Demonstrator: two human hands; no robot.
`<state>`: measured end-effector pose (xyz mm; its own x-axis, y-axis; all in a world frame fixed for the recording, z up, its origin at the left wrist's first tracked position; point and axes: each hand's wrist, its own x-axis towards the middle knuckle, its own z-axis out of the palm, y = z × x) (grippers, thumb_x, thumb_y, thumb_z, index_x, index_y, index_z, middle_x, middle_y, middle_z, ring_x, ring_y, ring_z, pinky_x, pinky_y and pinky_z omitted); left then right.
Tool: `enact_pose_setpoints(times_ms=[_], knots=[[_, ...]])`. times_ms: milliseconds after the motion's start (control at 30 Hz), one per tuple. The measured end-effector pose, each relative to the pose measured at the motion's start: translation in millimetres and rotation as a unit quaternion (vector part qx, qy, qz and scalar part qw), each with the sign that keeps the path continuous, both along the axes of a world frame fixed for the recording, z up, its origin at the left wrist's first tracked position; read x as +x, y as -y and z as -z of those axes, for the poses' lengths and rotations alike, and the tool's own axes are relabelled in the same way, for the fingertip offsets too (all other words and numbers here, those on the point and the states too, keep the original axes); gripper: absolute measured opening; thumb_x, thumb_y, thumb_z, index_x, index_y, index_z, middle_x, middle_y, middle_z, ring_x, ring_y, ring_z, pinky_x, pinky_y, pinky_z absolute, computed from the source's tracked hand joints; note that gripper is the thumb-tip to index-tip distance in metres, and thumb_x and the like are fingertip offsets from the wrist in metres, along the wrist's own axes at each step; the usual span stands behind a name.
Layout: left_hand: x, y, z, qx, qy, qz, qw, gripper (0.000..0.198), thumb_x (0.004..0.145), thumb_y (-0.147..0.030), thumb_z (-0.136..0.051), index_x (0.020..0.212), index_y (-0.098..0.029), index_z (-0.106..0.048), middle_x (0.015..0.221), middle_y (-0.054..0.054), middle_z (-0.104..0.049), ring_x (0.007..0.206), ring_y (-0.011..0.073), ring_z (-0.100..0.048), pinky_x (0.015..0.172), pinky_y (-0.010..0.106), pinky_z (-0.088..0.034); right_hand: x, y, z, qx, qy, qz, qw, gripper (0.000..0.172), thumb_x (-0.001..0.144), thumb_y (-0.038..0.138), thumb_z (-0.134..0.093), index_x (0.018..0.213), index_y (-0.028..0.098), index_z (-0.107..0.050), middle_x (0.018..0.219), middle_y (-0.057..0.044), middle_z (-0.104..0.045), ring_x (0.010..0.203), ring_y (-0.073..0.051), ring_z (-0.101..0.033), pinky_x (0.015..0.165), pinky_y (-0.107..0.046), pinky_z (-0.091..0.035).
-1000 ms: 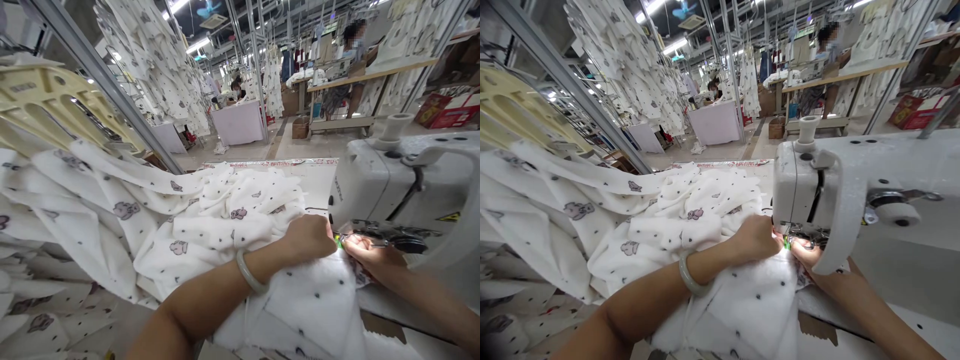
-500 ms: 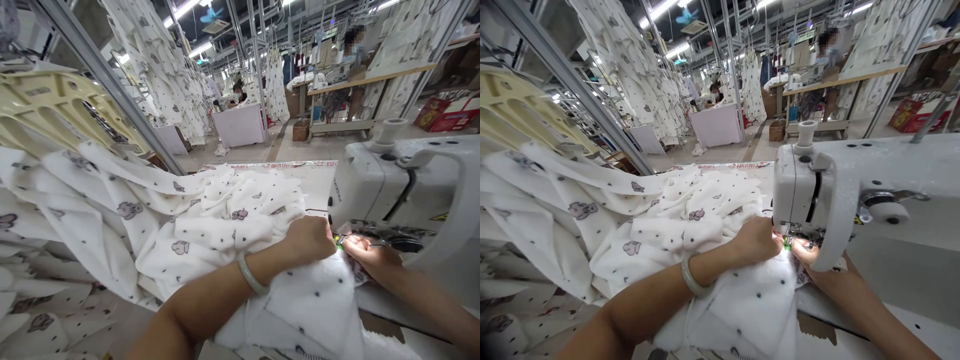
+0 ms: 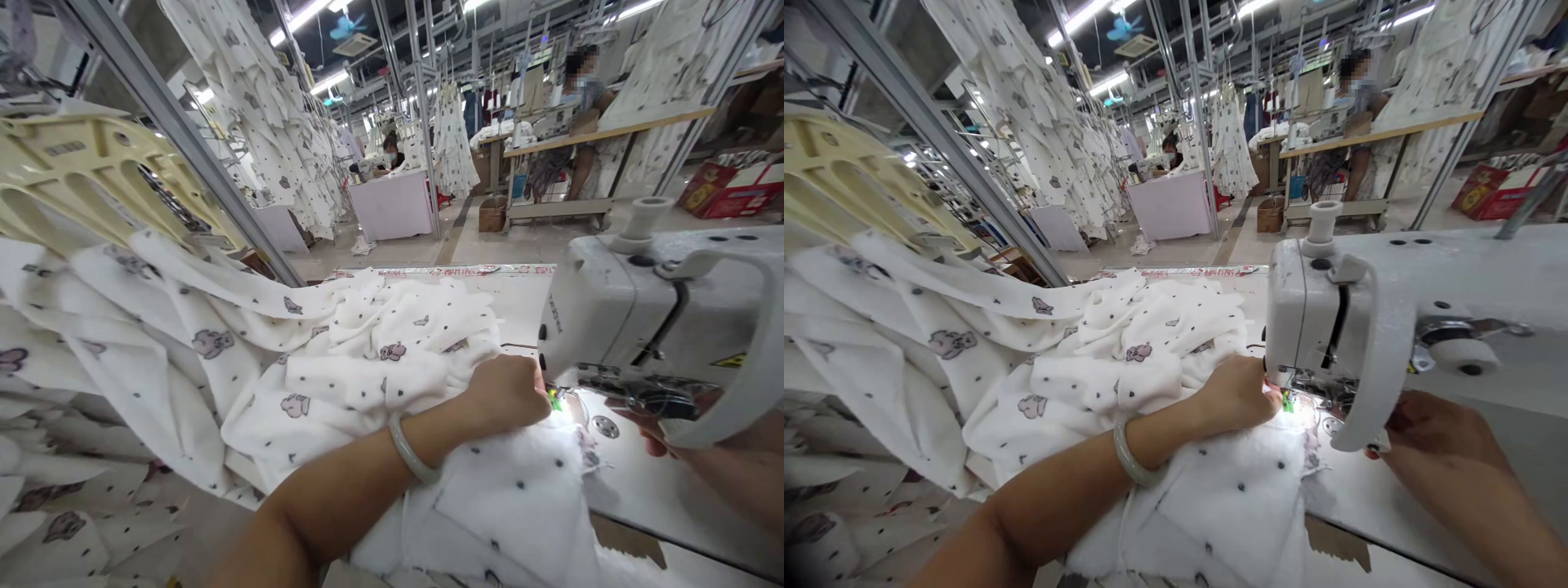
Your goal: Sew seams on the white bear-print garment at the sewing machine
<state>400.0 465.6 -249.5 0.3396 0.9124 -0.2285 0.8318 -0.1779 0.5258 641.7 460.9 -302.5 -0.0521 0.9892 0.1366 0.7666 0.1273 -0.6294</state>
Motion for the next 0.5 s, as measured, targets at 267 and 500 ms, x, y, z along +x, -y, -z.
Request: enact_pose_setpoints(times_ms=[267, 500], knots=[[-2.5, -1.6, 1.7, -0.013, 0.013, 0.013, 1.0, 0.021, 0.074, -0.014, -0.058, 0.059, -0.02, -0.044, 0.062, 0.002, -0.055, 0.061, 0.0146, -0.049, 0.061, 0.03, -0.039, -13.6, 9.5, -18.4, -0.1, -0.075, 0.091, 0.988, 0.04, 0.054, 0.061, -0.07, 0.042, 0.027, -0.054, 0.051, -0.005, -0.064, 0.056, -0.026, -0.063, 0.053, -0.037, -0.05], [-4.9, -2.7, 3.0, -0.021, 0.022, 0.014, 0.999, 0.021, 0.072, -0.014, -0.057, 0.057, -0.02, -0.043, 0.062, 0.003, -0.055, 0.063, 0.0152, -0.051, 0.06, 0.03, -0.038, -17.4, 14.1, -23.3, -0.042, -0.089, 0.058, 0.993, 0.036, 0.06, 0.06, -0.06, 0.044, 0.027, -0.059, 0.057, -0.006, -0.067, 0.058, -0.027, -0.064, 0.055, -0.038, -0.053]])
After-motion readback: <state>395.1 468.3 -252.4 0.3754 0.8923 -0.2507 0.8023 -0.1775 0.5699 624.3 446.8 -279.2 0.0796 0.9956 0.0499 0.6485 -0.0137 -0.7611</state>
